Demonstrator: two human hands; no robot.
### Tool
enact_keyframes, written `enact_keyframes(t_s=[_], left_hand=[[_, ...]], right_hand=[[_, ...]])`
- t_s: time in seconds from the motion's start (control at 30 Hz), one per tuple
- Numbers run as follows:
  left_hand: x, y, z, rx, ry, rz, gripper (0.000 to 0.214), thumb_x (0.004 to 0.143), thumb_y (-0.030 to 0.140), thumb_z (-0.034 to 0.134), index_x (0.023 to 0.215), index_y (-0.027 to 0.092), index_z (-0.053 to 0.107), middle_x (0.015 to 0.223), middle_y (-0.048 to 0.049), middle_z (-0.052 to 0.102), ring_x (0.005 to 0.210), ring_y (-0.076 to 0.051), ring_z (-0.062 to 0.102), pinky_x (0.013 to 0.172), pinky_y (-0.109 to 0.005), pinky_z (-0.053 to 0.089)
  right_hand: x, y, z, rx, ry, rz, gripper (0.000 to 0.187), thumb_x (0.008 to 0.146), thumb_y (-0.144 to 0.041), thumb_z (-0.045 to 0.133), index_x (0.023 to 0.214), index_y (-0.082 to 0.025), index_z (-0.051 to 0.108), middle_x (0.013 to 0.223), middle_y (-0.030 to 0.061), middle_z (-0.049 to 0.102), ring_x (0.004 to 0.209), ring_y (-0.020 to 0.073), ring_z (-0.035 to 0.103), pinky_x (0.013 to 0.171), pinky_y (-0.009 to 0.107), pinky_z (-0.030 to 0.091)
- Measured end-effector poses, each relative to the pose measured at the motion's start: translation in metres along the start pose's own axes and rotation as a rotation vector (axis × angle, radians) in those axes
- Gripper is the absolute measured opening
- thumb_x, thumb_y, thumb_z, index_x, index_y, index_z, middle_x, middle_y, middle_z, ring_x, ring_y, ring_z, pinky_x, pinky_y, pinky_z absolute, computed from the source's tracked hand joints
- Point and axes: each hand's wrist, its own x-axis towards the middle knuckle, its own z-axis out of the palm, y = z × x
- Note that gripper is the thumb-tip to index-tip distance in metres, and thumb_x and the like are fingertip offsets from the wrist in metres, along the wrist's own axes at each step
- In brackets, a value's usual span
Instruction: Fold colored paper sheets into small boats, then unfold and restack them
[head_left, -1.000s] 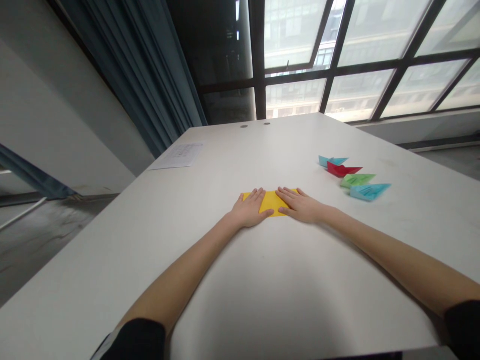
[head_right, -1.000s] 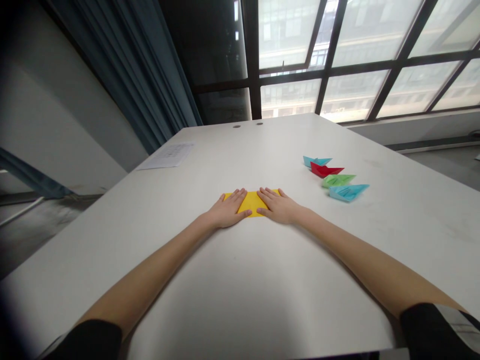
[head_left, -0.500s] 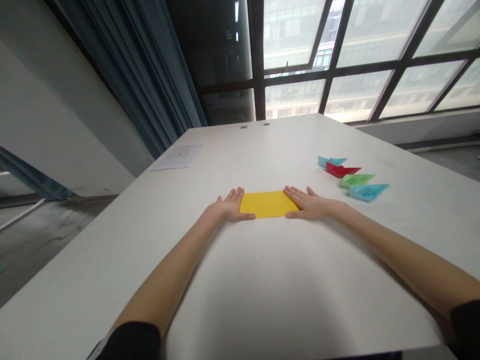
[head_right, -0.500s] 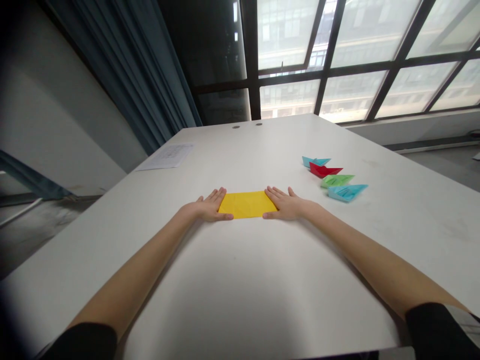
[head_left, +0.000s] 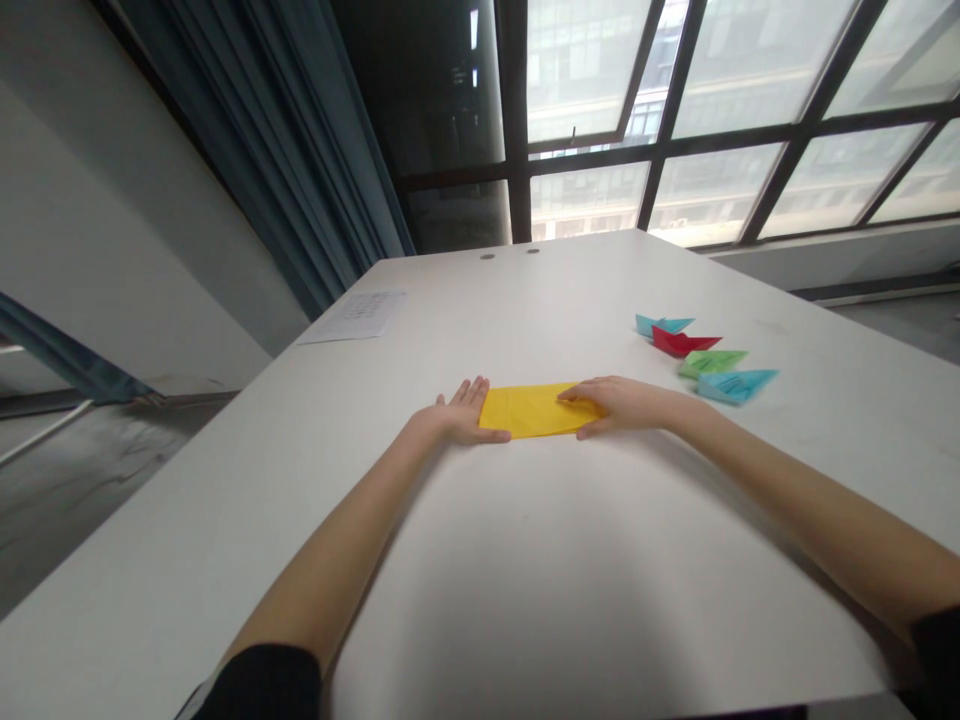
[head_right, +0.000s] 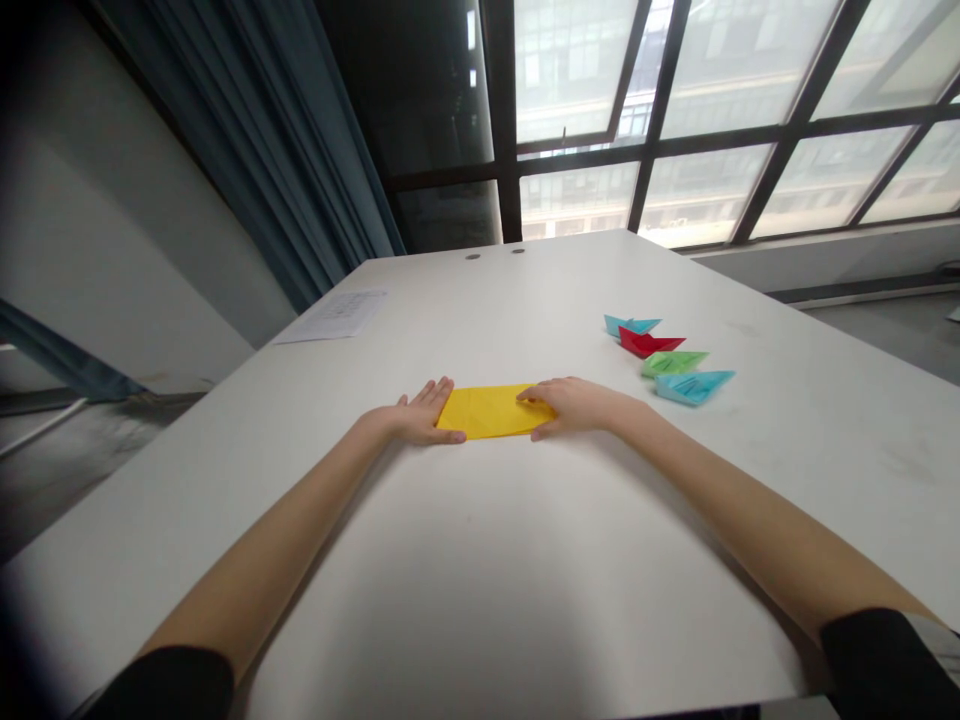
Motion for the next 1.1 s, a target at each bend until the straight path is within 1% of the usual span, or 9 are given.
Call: enact_keyframes(t_s=[0.17, 0.27, 0.37, 0.53, 0.67, 0.77, 0.87, 0.97, 1.1], left_hand=[[-0.004, -0.002, -0.004, 0.033, -0.059, 0.018, 0.121, 0.052, 0.075, 0.051, 0.140, 0.016, -0.006, 0.144, -0.0124, -0.014, 0.132, -0.035, -0.012, 0.100, -0.062, 0.007], [-0.004, -0.007, -0.006, 0.009, -0.042, 0.061, 0.121, 0.049, 0.071, 0.058, 0.141, 0.020, -0.001, 0.145, -0.0128, -0.010, 0.132, -0.036, -0.009, 0.100, -0.060, 0.011], [-0.004, -0.012, -0.010, -0.042, -0.034, 0.098, 0.120, 0.049, 0.068, 0.061, 0.141, 0.020, 0.001, 0.145, -0.0142, -0.007, 0.132, -0.036, -0.005, 0.100, -0.059, 0.014], [-0.003, -0.017, -0.017, -0.138, 0.001, 0.182, 0.105, 0.061, 0.069, 0.050, 0.141, 0.019, 0.003, 0.147, -0.0135, 0.005, 0.134, -0.032, 0.004, 0.104, -0.049, 0.017], [-0.005, -0.014, -0.018, -0.067, -0.075, 0.116, 0.108, 0.062, 0.071, 0.047, 0.141, 0.018, -0.005, 0.147, -0.0140, -0.005, 0.134, -0.033, -0.003, 0.103, -0.056, 0.008], [-0.005, -0.014, -0.019, -0.003, -0.108, 0.103, 0.110, 0.061, 0.072, 0.046, 0.140, 0.018, -0.008, 0.146, -0.0137, -0.010, 0.133, -0.033, -0.008, 0.101, -0.060, 0.006], [0.000, -0.019, -0.018, 0.009, -0.061, 0.135, 0.102, 0.064, 0.073, 0.042, 0.141, 0.022, -0.002, 0.147, -0.0126, -0.007, 0.134, -0.032, -0.005, 0.102, -0.058, 0.009], [0.006, -0.025, -0.016, 0.008, 0.021, 0.171, 0.095, 0.066, 0.071, 0.043, 0.140, 0.023, 0.010, 0.148, -0.0127, 0.004, 0.134, -0.032, 0.004, 0.104, -0.052, 0.013], [0.013, -0.029, -0.012, -0.008, 0.151, 0.201, 0.083, 0.068, 0.064, 0.047, 0.135, 0.020, 0.028, 0.144, -0.0133, 0.021, 0.131, -0.032, 0.018, 0.104, -0.045, 0.018]], right_hand=[[0.001, -0.005, -0.007, -0.023, -0.004, -0.047, 0.035, 0.083, -0.041, 0.041, 0.102, -0.025, 0.064, 0.099, 0.0038, 0.067, 0.084, 0.0215, 0.061, 0.077, 0.032, 0.043], [0.001, -0.008, -0.011, -0.040, 0.051, -0.064, 0.033, 0.085, -0.035, 0.037, 0.096, -0.025, 0.066, 0.094, 0.0035, 0.068, 0.083, 0.0215, 0.061, 0.076, 0.033, 0.042], [-0.001, -0.013, -0.016, 0.033, 0.134, -0.030, 0.033, 0.085, -0.036, 0.037, 0.096, -0.024, 0.066, 0.090, 0.0037, 0.069, 0.077, 0.0204, 0.061, 0.074, 0.032, 0.043], [-0.005, -0.013, -0.023, 0.344, 0.379, 0.092, 0.031, 0.082, -0.039, 0.042, 0.090, -0.019, 0.064, 0.084, 0.0034, 0.068, 0.076, 0.0183, 0.060, 0.071, 0.029, 0.044], [0.000, -0.001, -0.018, 0.561, 0.496, 0.293, 0.031, 0.077, -0.042, 0.047, 0.088, -0.017, 0.062, 0.075, 0.0038, 0.067, 0.071, 0.0179, 0.060, 0.062, 0.027, 0.044], [0.004, 0.016, -0.009, 0.596, 0.469, 0.428, 0.030, 0.075, -0.041, 0.050, 0.087, -0.016, 0.061, 0.069, 0.0035, 0.066, 0.064, 0.0157, 0.059, 0.055, 0.024, 0.043], [0.005, 0.033, 0.000, 0.519, 0.379, 0.485, 0.027, 0.073, -0.039, 0.052, 0.081, -0.015, 0.062, 0.069, 0.0033, 0.065, 0.062, 0.0142, 0.058, 0.053, 0.022, 0.041], [0.004, 0.046, 0.007, 0.432, 0.284, 0.453, 0.029, 0.068, -0.042, 0.057, 0.081, -0.016, 0.062, 0.073, 0.0029, 0.065, 0.065, 0.0147, 0.058, 0.056, 0.023, 0.041], [0.003, 0.053, 0.012, 0.310, 0.195, 0.398, 0.040, 0.061, -0.046, 0.063, 0.090, -0.018, 0.060, 0.077, 0.0019, 0.064, 0.067, 0.0155, 0.057, 0.058, 0.024, 0.041]])
